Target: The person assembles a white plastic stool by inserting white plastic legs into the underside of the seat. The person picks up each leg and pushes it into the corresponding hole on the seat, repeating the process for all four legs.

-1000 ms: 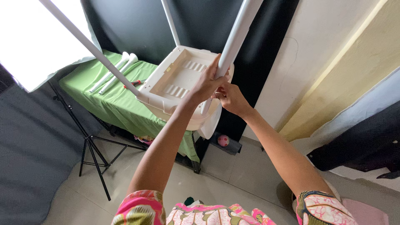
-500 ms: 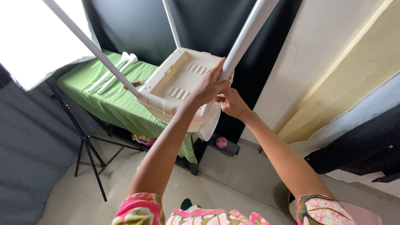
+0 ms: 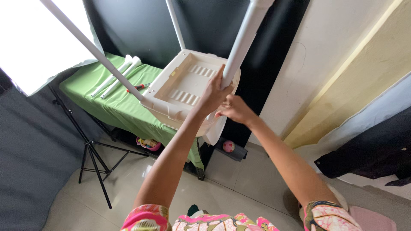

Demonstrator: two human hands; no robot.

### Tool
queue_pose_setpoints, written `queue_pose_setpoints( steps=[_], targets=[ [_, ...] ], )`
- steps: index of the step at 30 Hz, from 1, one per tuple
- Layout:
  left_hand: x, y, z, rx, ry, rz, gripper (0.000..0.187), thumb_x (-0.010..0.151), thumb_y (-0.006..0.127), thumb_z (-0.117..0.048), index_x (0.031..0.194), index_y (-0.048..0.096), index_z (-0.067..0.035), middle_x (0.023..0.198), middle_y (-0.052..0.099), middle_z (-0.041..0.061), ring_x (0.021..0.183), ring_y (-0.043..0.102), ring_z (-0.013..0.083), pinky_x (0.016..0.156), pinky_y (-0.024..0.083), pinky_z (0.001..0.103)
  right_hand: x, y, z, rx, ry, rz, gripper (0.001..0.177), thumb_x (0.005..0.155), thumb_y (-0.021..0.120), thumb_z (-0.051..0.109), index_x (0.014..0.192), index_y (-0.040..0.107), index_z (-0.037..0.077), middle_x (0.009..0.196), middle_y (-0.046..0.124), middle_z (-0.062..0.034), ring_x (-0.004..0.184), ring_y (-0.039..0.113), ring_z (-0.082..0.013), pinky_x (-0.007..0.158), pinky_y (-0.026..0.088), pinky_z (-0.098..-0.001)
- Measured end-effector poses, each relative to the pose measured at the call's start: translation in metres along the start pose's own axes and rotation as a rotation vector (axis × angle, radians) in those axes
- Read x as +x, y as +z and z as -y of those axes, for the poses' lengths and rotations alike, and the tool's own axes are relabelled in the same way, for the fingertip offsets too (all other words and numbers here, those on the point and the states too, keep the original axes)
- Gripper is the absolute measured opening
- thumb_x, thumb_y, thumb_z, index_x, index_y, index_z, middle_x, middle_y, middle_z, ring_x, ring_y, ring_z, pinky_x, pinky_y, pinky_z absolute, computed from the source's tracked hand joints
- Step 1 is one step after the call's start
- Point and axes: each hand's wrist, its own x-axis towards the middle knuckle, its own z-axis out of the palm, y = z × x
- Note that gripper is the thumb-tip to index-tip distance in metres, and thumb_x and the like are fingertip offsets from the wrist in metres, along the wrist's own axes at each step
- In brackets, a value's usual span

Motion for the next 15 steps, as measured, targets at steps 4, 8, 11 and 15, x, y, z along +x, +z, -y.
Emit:
queue_pose_setpoints(
  steps=[4,8,11,15],
  targets=[
    [-0.005,-0.006,-0.004,-0.013,0.059,0.017,0.080,0.091,0.073,-0.017,0.160,0.032,-0.007,0.118,0.070,0.014,0.113,0.068,0.0224,0.103,0.050,0.039,-0.003,0.015,-0.019,0.101,0.118,-0.106,0.024,0.086,0.076,0.007,0.106,0.072,-0.006,0.104,0.080,-0.0154,0.101,0.077,-0.0192,0.089,0.062,-0.0331],
    [-0.004,-0.016,-0.009,-0.091,0.083,0.111,0.078,0.087,0.070,-0.009,0.157,0.036,-0.009,0.103,0.062,0.005,0.101,0.063,0.0156,0.097,0.049,0.034,-0.003,0.017,-0.022,-0.033,0.038,-0.117,0.022,0.085,0.079,0.007,0.103,0.074,-0.004,0.097,0.079,-0.0116,0.093,0.077,-0.0165,0.084,0.061,-0.0303],
    [0.000,-0.023,-0.010,-0.221,0.112,0.231,0.053,0.084,0.067,-0.001,0.134,0.052,-0.008,0.092,0.055,0.000,0.091,0.057,0.0126,0.089,0.049,0.030,-0.001,0.018,-0.020,-0.029,0.054,-0.125,0.022,0.086,0.079,0.007,0.105,0.073,-0.003,0.098,0.079,-0.0113,0.093,0.077,-0.0162,0.085,0.061,-0.0305],
    [0.008,-0.028,-0.003,-0.249,0.021,0.265,0.029,0.078,0.067,0.002,0.102,0.057,-0.010,0.086,0.052,-0.002,0.085,0.055,0.0109,0.084,0.048,0.028,-0.002,0.021,-0.021,0.013,0.041,-0.137,0.023,0.086,0.077,0.006,0.107,0.073,-0.003,0.098,0.078,-0.0111,0.094,0.077,-0.0169,0.085,0.061,-0.0313]
  ],
)
